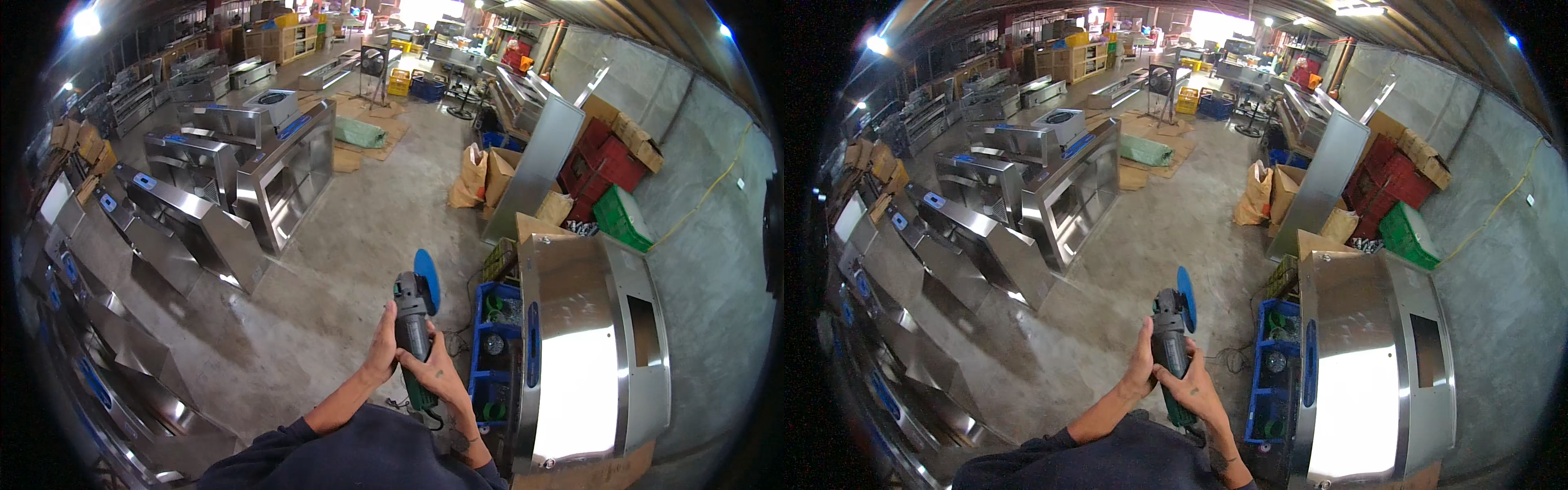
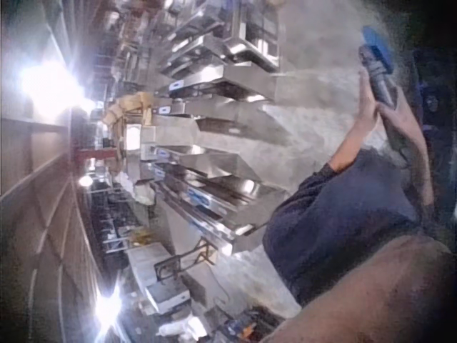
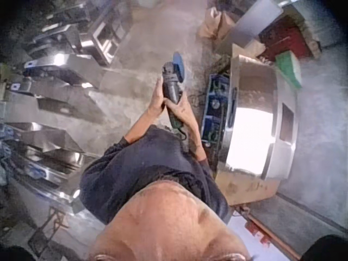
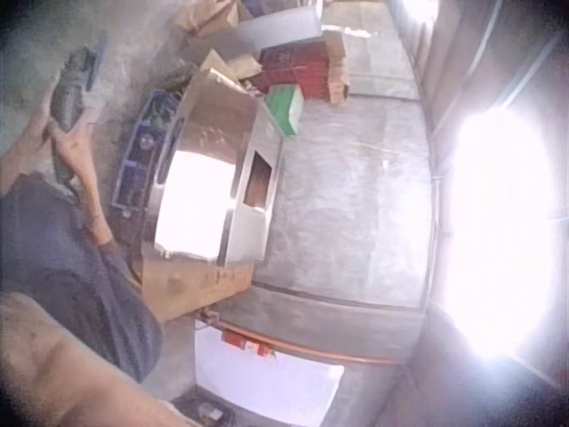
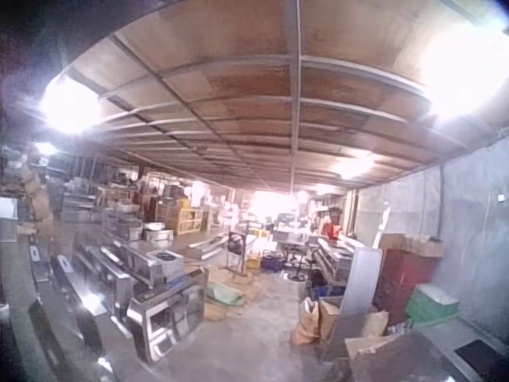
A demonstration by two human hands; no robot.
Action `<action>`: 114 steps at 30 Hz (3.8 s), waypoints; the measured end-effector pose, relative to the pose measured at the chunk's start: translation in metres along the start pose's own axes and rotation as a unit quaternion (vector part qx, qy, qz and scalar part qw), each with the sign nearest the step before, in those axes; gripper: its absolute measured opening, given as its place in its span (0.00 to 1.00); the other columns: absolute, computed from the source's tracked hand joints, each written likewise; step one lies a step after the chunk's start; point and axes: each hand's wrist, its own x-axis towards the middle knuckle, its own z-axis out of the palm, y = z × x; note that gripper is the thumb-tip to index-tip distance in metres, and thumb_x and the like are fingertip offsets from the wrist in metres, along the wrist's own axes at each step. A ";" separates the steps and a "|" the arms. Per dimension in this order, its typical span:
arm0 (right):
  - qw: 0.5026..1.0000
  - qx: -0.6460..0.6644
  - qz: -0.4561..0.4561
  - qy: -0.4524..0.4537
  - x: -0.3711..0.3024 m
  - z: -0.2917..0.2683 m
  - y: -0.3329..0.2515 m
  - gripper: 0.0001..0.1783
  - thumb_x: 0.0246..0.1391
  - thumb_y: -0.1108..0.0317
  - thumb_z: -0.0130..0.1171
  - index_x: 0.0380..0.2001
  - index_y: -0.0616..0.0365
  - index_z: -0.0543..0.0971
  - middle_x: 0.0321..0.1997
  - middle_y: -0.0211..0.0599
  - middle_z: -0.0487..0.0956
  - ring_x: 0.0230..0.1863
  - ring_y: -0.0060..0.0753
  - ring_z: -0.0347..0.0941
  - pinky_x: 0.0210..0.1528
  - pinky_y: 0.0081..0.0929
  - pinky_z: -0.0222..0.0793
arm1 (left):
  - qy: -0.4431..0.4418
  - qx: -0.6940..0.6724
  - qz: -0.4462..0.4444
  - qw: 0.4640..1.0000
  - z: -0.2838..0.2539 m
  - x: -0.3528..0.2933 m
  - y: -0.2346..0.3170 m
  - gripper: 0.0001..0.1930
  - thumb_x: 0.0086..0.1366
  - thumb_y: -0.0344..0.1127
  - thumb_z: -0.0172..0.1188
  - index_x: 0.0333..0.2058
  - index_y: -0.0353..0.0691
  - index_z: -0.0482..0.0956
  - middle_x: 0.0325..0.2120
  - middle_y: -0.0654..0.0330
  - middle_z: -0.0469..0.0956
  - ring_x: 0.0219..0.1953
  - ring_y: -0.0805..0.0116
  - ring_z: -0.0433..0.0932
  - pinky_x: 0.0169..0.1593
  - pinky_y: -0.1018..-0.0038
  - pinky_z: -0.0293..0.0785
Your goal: The person picks up a stainless steel range hood and places it on a workbench. They then attach a polishing pad to an angle grinder and polish the surface of the hood. The person changes the polishing pad and continues polishing the hood.
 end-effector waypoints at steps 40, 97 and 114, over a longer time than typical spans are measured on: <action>0.986 -0.048 0.109 -0.118 -0.053 -0.069 0.018 0.46 0.64 0.41 0.63 0.67 0.70 0.61 0.40 0.63 0.83 0.40 0.54 0.85 0.45 0.47 0.78 | 0.112 -0.192 -0.070 0.973 0.055 0.021 -0.012 0.43 0.64 0.79 0.47 0.40 0.36 0.79 0.29 0.55 0.81 0.30 0.62 0.82 0.38 0.64 0.83; 0.977 0.103 -0.114 -0.145 -0.030 -0.115 0.059 0.58 0.66 0.33 0.57 0.79 0.62 0.46 0.73 0.50 0.64 0.70 0.46 0.66 0.71 0.47 0.62 | -0.113 -0.155 0.007 0.981 0.045 0.001 -0.017 0.33 0.69 0.58 0.62 0.62 0.39 0.71 0.43 0.51 0.82 0.40 0.59 0.86 0.48 0.62 0.84; 0.965 -0.156 -0.160 0.134 0.029 -0.060 -0.025 0.24 0.78 0.57 0.47 0.54 0.71 0.78 0.29 0.64 0.80 0.25 0.55 0.75 0.31 0.40 0.70 | -0.047 -0.148 0.083 0.984 0.050 -0.017 -0.035 0.37 0.68 0.55 0.64 0.68 0.39 0.68 0.56 0.59 0.77 0.55 0.70 0.78 0.61 0.67 0.75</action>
